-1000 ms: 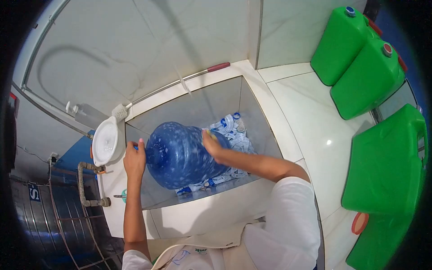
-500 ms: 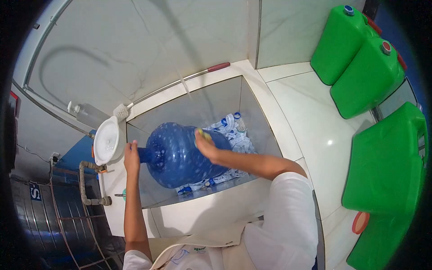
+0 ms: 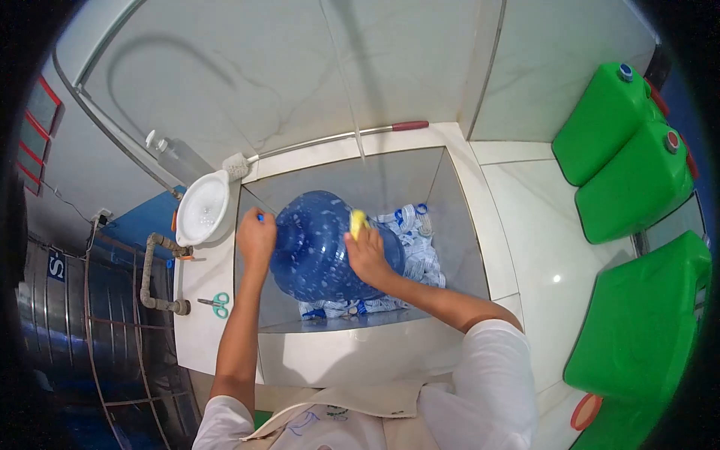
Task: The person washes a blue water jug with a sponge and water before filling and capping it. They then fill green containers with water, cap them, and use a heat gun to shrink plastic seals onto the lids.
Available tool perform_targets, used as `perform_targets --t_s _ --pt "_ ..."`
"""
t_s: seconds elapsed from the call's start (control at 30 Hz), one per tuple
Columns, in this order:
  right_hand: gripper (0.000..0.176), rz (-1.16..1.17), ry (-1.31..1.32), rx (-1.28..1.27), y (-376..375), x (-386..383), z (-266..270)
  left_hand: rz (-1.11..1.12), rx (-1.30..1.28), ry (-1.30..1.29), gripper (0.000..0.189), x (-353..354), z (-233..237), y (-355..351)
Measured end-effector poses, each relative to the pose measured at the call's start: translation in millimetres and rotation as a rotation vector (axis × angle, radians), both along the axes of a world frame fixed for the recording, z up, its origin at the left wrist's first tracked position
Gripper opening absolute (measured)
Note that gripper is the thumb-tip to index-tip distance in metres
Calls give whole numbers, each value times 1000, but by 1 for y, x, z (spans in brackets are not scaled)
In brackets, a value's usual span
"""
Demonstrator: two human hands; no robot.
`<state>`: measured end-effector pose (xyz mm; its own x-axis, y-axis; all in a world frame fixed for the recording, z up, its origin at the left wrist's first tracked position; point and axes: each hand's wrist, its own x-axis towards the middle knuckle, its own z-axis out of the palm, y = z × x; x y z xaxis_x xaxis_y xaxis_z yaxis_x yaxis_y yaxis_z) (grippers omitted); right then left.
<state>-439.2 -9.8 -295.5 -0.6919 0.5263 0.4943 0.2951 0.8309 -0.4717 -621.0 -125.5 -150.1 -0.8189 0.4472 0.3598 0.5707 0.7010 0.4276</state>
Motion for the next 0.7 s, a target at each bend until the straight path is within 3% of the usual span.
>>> perform_targets --t_s 0.03,0.1,0.17,0.2,0.27,0.33,0.4,0.47,0.5,0.57,0.63,0.7 --pt "43 -76 97 -154 5 -13 37 5 4 4 22 5 1 0" --pt "39 86 -20 -331 47 -35 57 -260 136 50 13 19 2 -5" --pt "36 211 -25 -245 75 -54 68 -581 238 166 5 28 10 -3" --pt "35 336 -44 -168 85 -62 68 -580 237 165 5 30 17 -3" --pt "33 395 -101 -101 107 -85 59 -914 195 170 4 30 27 4" --pt "32 450 -155 -32 96 -89 67 -833 178 141 6 13 22 16" --pt "32 284 -137 83 54 -72 94 -755 164 128 8 -2 14 36" --pt "29 90 -4 161 -2 -47 108 -299 127 91 16 -7 5 53" --pt "27 181 -14 146 -22 -36 103 -297 126 93 16 -9 7 57" --pt "24 278 -23 134 -35 -24 102 23 -115 -11 24 -12 11 62" --pt "22 498 101 274 -29 -14 103 -33 -115 -7 26 -7 11 50" --pt "17 240 -68 95 17 -38 108 -90 -122 0 29 -5 19 35"
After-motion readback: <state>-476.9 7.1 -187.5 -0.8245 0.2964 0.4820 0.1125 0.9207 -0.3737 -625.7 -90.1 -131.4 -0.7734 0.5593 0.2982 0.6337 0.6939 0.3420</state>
